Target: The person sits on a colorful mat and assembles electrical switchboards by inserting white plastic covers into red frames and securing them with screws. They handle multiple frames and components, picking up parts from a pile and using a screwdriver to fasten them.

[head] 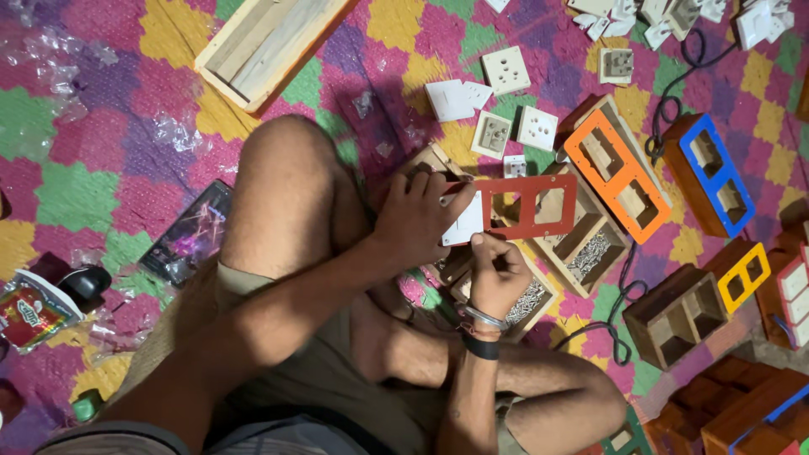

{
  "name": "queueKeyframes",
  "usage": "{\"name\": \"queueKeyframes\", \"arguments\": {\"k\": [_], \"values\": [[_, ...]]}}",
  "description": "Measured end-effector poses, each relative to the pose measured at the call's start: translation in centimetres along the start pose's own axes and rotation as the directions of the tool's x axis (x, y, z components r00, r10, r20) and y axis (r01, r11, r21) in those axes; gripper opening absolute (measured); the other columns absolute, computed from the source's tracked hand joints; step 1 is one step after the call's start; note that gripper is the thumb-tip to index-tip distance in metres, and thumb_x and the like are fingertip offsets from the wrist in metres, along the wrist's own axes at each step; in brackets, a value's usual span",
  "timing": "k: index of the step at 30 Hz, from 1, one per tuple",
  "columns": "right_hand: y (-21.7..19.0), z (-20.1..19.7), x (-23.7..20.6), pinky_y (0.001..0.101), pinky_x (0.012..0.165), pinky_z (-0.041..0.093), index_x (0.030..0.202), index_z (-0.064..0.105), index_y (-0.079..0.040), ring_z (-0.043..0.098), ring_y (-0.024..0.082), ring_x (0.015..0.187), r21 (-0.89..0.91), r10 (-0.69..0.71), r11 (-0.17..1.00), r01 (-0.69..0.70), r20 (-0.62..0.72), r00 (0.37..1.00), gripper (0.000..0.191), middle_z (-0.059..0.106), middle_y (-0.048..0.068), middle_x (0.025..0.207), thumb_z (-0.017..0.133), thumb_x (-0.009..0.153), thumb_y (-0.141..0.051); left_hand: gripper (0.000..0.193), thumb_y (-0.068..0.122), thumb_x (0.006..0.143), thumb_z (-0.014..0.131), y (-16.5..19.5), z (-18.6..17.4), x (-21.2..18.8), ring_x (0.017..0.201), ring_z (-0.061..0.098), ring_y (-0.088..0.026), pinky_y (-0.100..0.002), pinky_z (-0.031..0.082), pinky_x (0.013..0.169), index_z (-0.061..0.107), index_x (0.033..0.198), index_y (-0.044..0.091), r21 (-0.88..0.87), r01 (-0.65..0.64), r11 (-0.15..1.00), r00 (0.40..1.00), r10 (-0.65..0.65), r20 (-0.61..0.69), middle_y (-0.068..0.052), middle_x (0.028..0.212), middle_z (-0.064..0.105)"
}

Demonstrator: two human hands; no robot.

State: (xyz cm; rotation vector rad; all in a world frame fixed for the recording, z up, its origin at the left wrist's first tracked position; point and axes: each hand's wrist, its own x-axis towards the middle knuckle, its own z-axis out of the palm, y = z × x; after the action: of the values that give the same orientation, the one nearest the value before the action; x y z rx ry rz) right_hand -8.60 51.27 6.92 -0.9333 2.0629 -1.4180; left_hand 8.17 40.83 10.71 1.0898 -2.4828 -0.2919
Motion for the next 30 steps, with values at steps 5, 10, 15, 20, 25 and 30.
{"name": "queueKeyframes", "arguments": {"k": [5,10,15,20,25,30], "values": [[1.2,0.9,0.1,0.0235,0.071,0.052,0.100,0.060,-0.008,0.059,0.009,0.077,0.498,0.120,0.865,-0.062,-0.085,0.989,0.029,0.063,-0.001,0.088,0.084,0.088,0.002,0.106,0.045,0.052,0.088,0.2,0.3,-0.3,0.105,0.051,-0.035,-0.057,0.039,0.092,0.049,0.146,0.017,-0.031,0.028,0.999,1.000,-0.028,0.014,-0.016,0.109,0.053],[0.6,1.6,0.3,0.0292,0.058,0.055,0.101,0.059,-0.007,0.065,0.017,0.066,0.592,0.334,0.732,-0.336,0.117,0.935,0.018,0.061,0.003,0.080,0.074,0.092,-0.006,0.098,0.054,0.068,0.086,0.1,0.7,0.5,0.105,0.050,-0.037,-0.060,0.038,0.092,0.047,0.151,0.017,-0.138,0.055,0.989,0.998,-0.049,0.050,-0.018,0.109,0.053],[1.2,0.9,1.6,0.0324,0.063,0.058,0.123,0.063,-0.006,0.068,0.020,0.074,0.581,0.346,0.733,-0.352,0.127,0.930,0.031,0.066,0.008,0.096,0.064,0.101,-0.029,0.115,0.059,0.064,0.084,0.0,0.2,0.8,0.116,0.048,-0.040,-0.063,0.035,0.092,0.034,0.158,0.014,-0.088,0.130,0.988,0.956,-0.102,0.276,-0.027,0.118,0.054],[2.1,0.1,1.6,0.0316,0.068,0.054,0.133,0.061,0.004,0.066,0.020,0.084,0.512,0.171,0.810,-0.286,0.261,0.950,0.052,0.069,0.013,0.109,0.065,0.105,-0.040,0.101,0.058,0.071,0.077,-1.1,-2.9,-3.1,0.129,0.048,-0.037,-0.060,0.037,0.100,0.038,0.155,0.014,-0.211,0.144,0.967,0.984,-0.117,0.135,-0.020,0.133,0.056],[0.8,-1.5,0.8,0.0245,0.069,0.049,0.123,0.064,0.003,0.065,0.014,0.084,0.616,0.239,0.695,-0.371,0.289,0.927,0.040,0.071,0.007,0.102,0.070,0.104,-0.031,0.054,0.028,0.085,0.072,-6.2,-9.0,-12.7,0.121,0.061,-0.036,-0.051,0.044,0.104,0.061,0.132,0.004,-0.168,0.241,0.956,0.870,-0.290,-0.399,-0.013,0.131,0.064],[0.2,-0.8,0.9,0.0280,0.065,0.044,0.106,0.064,-0.001,0.056,0.016,0.073,0.639,0.165,0.694,-0.330,0.305,0.938,0.033,0.064,0.006,0.089,0.071,0.109,-0.033,0.056,0.016,0.084,0.065,-10.9,-10.1,-22.9,0.125,0.054,-0.039,-0.055,0.031,0.110,0.055,0.135,-0.004,-0.010,0.654,0.757,0.748,-0.648,-0.143,-0.022,0.129,0.061]]}}
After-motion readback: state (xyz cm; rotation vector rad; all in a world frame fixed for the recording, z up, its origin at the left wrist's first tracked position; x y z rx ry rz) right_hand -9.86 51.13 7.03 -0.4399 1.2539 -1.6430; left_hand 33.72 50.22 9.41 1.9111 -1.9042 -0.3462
